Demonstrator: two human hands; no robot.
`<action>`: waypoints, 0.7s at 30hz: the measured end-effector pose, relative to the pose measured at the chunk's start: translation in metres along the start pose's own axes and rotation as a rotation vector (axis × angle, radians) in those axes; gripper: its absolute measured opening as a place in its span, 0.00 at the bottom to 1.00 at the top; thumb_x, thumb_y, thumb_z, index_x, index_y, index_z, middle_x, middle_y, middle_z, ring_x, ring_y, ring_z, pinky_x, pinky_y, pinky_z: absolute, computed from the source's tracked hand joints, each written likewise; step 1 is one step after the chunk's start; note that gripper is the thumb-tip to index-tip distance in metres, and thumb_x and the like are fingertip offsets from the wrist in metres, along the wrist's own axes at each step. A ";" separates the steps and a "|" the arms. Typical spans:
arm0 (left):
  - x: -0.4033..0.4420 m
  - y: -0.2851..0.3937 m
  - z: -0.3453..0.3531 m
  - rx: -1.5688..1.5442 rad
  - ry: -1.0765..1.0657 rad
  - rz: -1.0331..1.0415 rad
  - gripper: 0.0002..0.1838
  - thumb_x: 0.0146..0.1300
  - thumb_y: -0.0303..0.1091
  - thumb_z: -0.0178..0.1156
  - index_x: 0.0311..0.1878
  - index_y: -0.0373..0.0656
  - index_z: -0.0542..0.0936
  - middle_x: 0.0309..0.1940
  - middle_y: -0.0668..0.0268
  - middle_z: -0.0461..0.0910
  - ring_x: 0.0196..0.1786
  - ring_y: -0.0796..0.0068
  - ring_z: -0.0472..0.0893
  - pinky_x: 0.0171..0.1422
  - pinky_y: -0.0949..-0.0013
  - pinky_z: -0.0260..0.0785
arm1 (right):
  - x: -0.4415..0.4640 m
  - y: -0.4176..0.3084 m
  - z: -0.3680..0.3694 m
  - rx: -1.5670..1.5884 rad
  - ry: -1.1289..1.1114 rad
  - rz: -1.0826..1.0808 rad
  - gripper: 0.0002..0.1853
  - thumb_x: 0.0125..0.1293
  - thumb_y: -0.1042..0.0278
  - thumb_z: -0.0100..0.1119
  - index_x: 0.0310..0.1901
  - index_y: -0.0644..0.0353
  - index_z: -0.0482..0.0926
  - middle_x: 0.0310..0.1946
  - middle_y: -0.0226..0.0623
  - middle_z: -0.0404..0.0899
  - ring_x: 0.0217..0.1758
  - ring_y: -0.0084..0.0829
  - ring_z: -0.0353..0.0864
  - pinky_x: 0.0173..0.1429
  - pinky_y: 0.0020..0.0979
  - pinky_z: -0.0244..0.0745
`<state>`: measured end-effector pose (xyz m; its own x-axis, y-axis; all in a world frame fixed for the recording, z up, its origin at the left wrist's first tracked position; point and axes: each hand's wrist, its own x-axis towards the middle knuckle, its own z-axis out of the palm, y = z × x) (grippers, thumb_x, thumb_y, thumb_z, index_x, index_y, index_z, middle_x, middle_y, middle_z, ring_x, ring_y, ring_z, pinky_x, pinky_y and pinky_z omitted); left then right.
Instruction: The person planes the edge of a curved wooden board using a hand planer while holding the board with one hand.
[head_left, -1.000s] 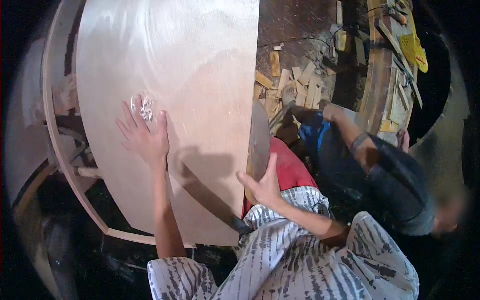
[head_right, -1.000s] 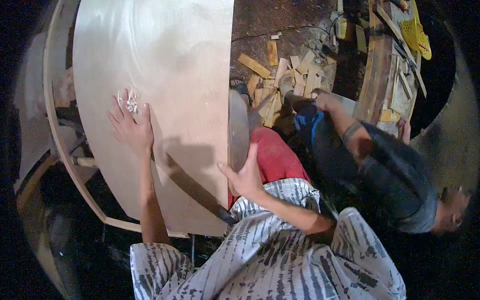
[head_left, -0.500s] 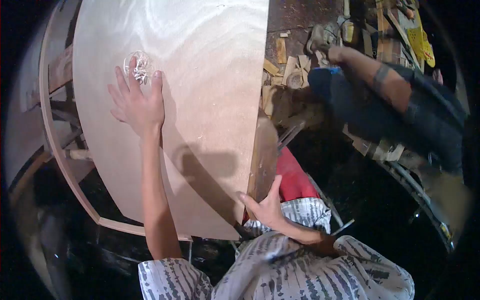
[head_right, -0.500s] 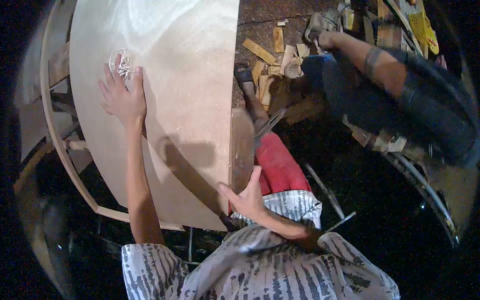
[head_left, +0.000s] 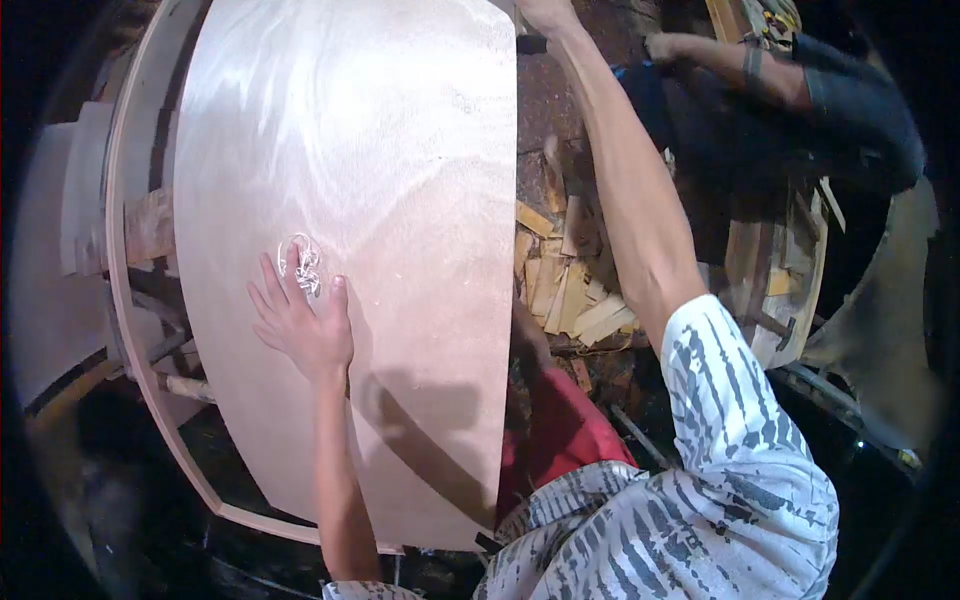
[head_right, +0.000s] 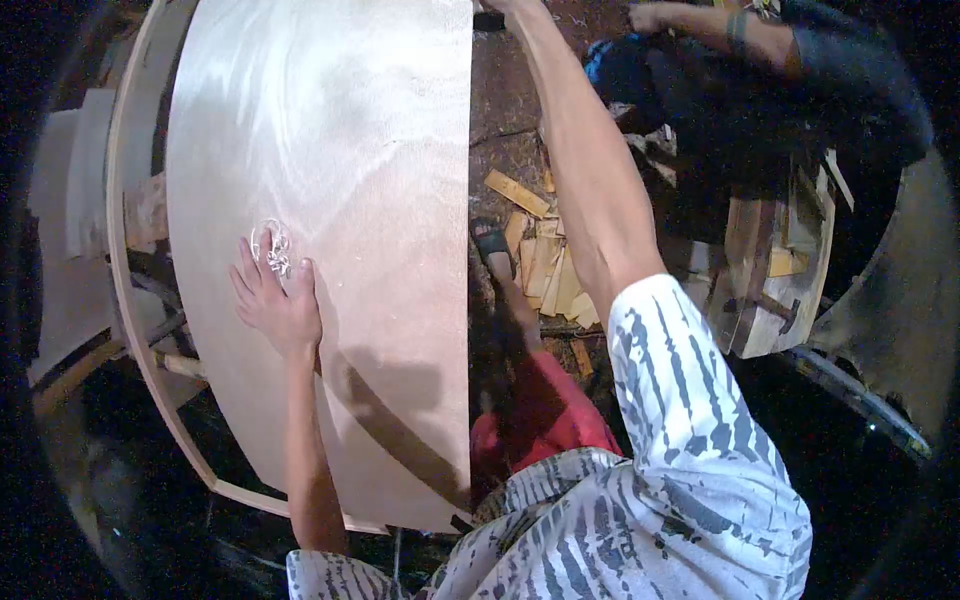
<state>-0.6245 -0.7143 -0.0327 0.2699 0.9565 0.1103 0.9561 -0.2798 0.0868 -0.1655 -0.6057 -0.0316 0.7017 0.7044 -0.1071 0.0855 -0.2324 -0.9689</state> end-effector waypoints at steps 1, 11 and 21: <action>0.000 0.000 0.000 0.000 -0.006 0.007 0.38 0.66 0.56 0.63 0.79 0.67 0.68 0.82 0.63 0.60 0.80 0.37 0.57 0.77 0.30 0.47 | -0.025 -0.016 -0.006 -0.215 -0.024 0.084 0.50 0.65 0.53 0.72 0.75 0.70 0.50 0.58 0.63 0.77 0.53 0.43 0.85 0.46 0.41 0.84; 0.003 -0.008 0.004 -0.094 0.001 0.033 0.39 0.64 0.56 0.64 0.79 0.62 0.68 0.83 0.62 0.58 0.82 0.37 0.54 0.78 0.27 0.44 | -0.500 0.000 -0.046 -0.139 -0.233 0.551 0.63 0.63 0.54 0.77 0.78 0.77 0.35 0.73 0.68 0.62 0.76 0.54 0.67 0.80 0.45 0.60; 0.011 -0.003 -0.013 -0.092 -0.165 0.026 0.41 0.66 0.62 0.59 0.80 0.58 0.66 0.84 0.59 0.56 0.83 0.39 0.51 0.81 0.28 0.40 | -0.106 0.007 -0.007 -0.093 -0.081 0.161 0.69 0.57 0.52 0.80 0.80 0.75 0.32 0.77 0.69 0.54 0.80 0.56 0.61 0.81 0.49 0.61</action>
<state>-0.6259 -0.7043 -0.0187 0.3169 0.9472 -0.0494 0.9360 -0.3040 0.1772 -0.2342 -0.6873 -0.0257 0.6523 0.7044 -0.2799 0.0444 -0.4042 -0.9136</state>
